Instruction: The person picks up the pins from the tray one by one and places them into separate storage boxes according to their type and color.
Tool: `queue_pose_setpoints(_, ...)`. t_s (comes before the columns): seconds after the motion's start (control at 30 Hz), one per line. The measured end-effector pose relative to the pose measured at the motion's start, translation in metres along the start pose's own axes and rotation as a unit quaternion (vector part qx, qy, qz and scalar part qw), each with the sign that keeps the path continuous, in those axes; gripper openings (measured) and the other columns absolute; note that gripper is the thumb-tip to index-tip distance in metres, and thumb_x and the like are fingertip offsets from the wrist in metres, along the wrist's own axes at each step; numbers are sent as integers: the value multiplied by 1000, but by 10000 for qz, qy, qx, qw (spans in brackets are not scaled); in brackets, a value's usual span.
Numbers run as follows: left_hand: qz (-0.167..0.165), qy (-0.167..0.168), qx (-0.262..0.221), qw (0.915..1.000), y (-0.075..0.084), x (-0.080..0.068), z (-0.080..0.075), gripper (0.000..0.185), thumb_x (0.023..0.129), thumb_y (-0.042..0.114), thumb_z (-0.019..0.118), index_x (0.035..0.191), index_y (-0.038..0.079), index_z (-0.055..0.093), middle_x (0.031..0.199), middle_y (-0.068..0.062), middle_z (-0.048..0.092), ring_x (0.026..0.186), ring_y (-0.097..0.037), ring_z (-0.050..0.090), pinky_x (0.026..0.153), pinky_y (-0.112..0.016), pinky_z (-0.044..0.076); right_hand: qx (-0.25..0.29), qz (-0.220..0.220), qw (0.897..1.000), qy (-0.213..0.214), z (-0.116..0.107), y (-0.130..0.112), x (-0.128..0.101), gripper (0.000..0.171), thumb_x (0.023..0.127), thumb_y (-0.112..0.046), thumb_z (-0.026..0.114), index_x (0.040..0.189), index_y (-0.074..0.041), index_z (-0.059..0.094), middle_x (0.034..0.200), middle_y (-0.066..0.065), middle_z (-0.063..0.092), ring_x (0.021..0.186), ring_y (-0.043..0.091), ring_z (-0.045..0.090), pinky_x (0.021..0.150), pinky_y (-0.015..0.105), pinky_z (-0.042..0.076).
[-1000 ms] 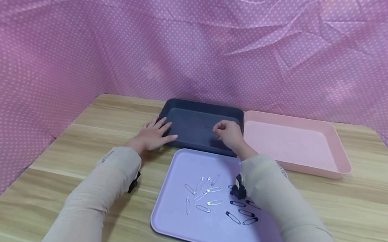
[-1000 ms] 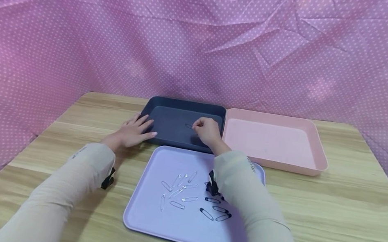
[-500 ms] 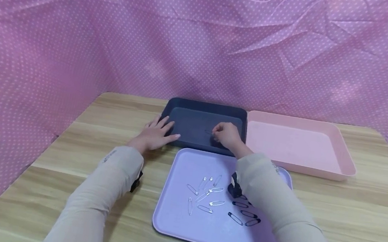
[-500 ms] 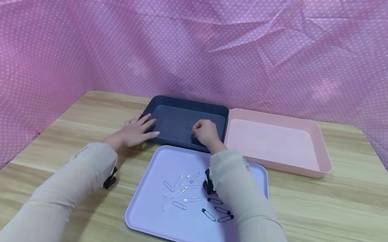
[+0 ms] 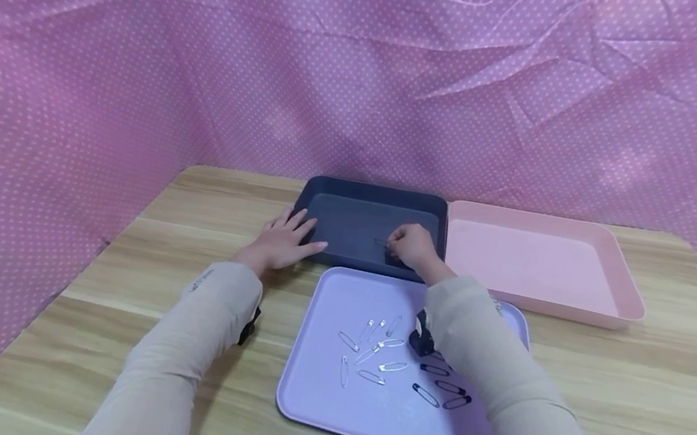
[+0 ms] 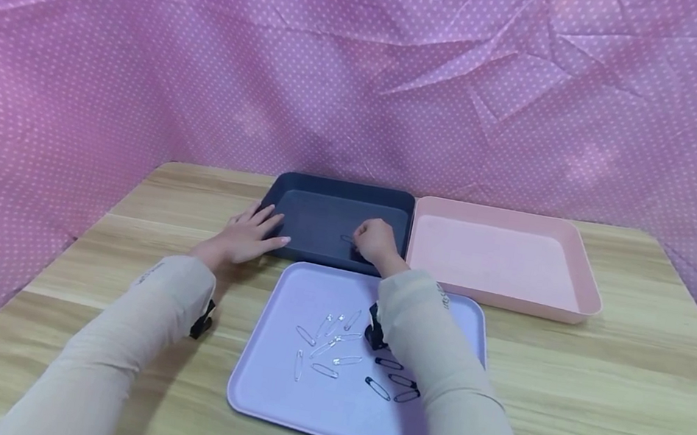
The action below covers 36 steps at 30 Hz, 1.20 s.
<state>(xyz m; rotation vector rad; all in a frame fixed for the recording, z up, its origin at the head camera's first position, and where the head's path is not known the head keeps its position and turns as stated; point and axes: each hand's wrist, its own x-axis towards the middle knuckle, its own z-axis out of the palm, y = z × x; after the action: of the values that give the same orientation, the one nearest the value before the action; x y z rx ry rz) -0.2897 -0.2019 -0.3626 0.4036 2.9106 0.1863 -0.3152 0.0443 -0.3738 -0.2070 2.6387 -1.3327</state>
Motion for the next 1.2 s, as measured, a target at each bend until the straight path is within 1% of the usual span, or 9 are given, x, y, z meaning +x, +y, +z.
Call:
queue_pose_setpoints(0.13, 12, 4, 1, 10000, 0, -1, 0, 74, 84, 63, 20, 139, 13, 16, 143, -11, 4, 128, -32, -7, 100, -49, 4, 15, 79, 10000, 52, 0, 2, 1, 12, 84, -2, 48, 86, 2, 59, 92, 13, 57, 78, 22, 57, 70, 33, 46)
queue_pose_setpoints(0.37, -31, -28, 3, 10000, 0, -2, 1, 74, 84, 63, 20, 139, 14, 16, 144, -10, 3, 128, -31, -8, 100, -49, 4, 19, 290, 9995, 105, 1, 1, -1, 10, 83, -3, 49, 81, 0, 58, 86, 11, 57, 74, 21, 55, 68, 32, 45)
queue_pose_setpoints(0.53, -29, -1, -35, 10000, -1, 0, 4, 76, 82, 65, 18, 139, 14, 16, 144, -9, 3, 128, -31, -8, 99, -50, 4, 25, 409, 9991, 76, 1, 1, -1, 10, 83, -3, 49, 81, 0, 58, 88, 11, 57, 76, 21, 55, 68, 32, 45)
queue_pose_setpoints(0.7, -20, 33, -24, 10000, -2, 0, 4, 77, 82, 66, 17, 139, 15, 15, 144, -9, 4, 128, -31, -9, 99, -50, 4, 47, 394, 9992, 36, 0, -1, -2, 10, 84, -3, 48, 82, 1, 58, 90, 11, 56, 77, 22, 55, 70, 33, 45)
queue_pose_setpoints(0.97, -8, 31, -82, 10000, 0, -1, 3, 75, 83, 64, 20, 139, 14, 17, 144, -9, 5, 128, -31, -8, 100, -49, 4, 8, 327, 9995, 50, 0, 1, -1, 14, 84, -3, 49, 84, 2, 62, 91, 12, 58, 74, 21, 57, 68, 31, 45)
queue_pose_setpoints(1.1, -32, -8, -98, 9999, 0, -1, 2, 76, 82, 65, 20, 139, 15, 16, 144, -9, 4, 128, -30, -9, 100, -48, 3, -54, 327, 9994, 59, 0, 1, -1, 13, 84, -3, 49, 81, 1, 61, 86, 11, 59, 72, 20, 55, 65, 29, 44)
queue_pose_setpoints(1.2, -15, 24, -103, 9999, 0, -2, 2, 76, 83, 64, 20, 139, 13, 16, 144, -10, 4, 128, -31, -9, 100, -49, 3, -95, 236, 9997, 65, 0, 1, 0, 14, 83, -2, 47, 76, 1, 59, 80, 10, 58, 71, 19, 53, 61, 27, 42)
